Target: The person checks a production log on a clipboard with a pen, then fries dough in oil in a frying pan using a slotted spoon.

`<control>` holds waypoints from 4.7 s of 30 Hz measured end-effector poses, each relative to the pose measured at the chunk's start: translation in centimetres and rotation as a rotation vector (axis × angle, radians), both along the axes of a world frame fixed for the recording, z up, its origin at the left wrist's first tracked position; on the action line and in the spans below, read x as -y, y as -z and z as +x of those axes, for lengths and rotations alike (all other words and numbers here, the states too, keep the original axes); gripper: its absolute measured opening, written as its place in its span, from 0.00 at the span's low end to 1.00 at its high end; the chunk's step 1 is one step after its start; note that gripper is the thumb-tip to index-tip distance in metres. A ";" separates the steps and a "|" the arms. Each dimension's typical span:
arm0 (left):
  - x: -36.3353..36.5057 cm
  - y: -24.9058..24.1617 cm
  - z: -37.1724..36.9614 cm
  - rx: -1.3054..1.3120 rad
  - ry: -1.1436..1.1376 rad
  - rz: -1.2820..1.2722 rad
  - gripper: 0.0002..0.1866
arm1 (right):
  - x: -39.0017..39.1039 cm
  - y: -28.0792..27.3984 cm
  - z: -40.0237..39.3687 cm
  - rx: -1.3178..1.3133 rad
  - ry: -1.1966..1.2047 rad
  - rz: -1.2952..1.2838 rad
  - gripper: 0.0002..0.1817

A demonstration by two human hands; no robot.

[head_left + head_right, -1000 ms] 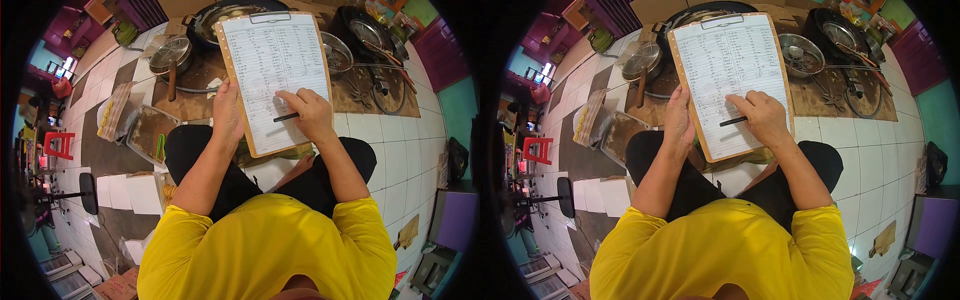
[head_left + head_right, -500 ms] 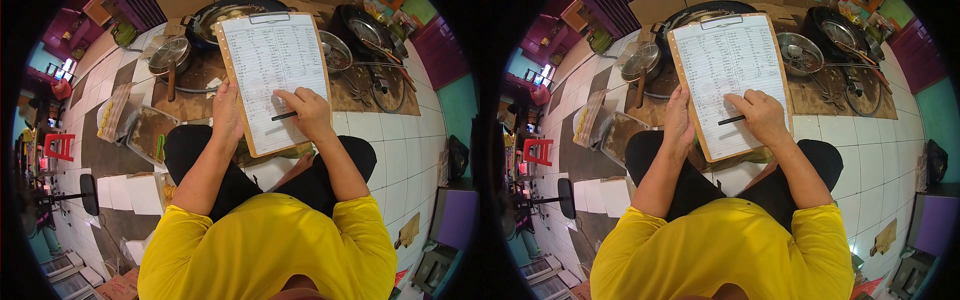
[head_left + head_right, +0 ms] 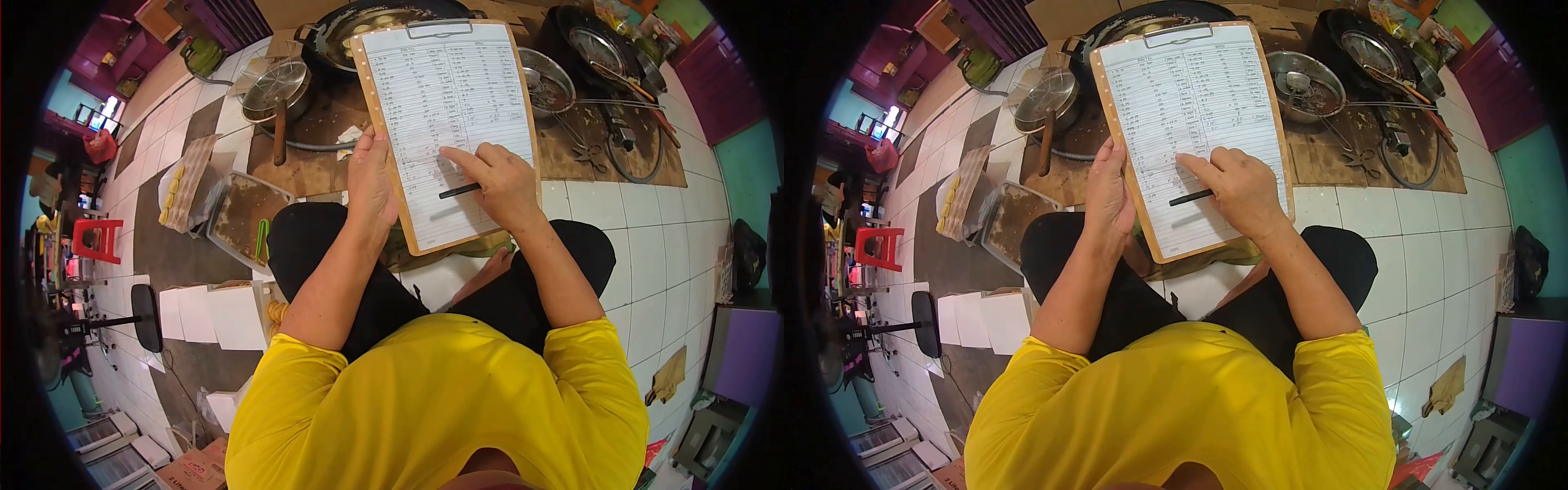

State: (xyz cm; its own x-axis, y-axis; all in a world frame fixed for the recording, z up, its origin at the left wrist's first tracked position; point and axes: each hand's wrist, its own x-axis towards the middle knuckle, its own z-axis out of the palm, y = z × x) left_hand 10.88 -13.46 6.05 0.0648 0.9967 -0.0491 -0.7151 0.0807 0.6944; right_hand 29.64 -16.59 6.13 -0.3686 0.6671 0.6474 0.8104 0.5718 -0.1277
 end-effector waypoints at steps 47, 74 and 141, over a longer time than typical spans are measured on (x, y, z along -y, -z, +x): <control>0.2 -0.5 0.3 0.008 -0.005 -0.014 0.12 | -0.6 0.2 -0.6 -0.026 0.030 -0.015 0.23; 0.3 -0.4 0.3 -0.019 -0.017 -0.016 0.12 | -0.5 0.1 -0.5 0.026 0.041 -0.058 0.23; 0.3 -0.1 0.0 0.050 -0.016 0.011 0.13 | -0.1 0.2 -0.4 0.062 0.018 -0.038 0.21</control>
State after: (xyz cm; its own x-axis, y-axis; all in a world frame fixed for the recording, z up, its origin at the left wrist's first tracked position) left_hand 10.92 -13.72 6.19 0.0514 0.9981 -0.0352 -0.7501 0.0618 0.6585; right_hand 29.24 -16.46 5.88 -0.3954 0.6977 0.5974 0.8273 0.5531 -0.0984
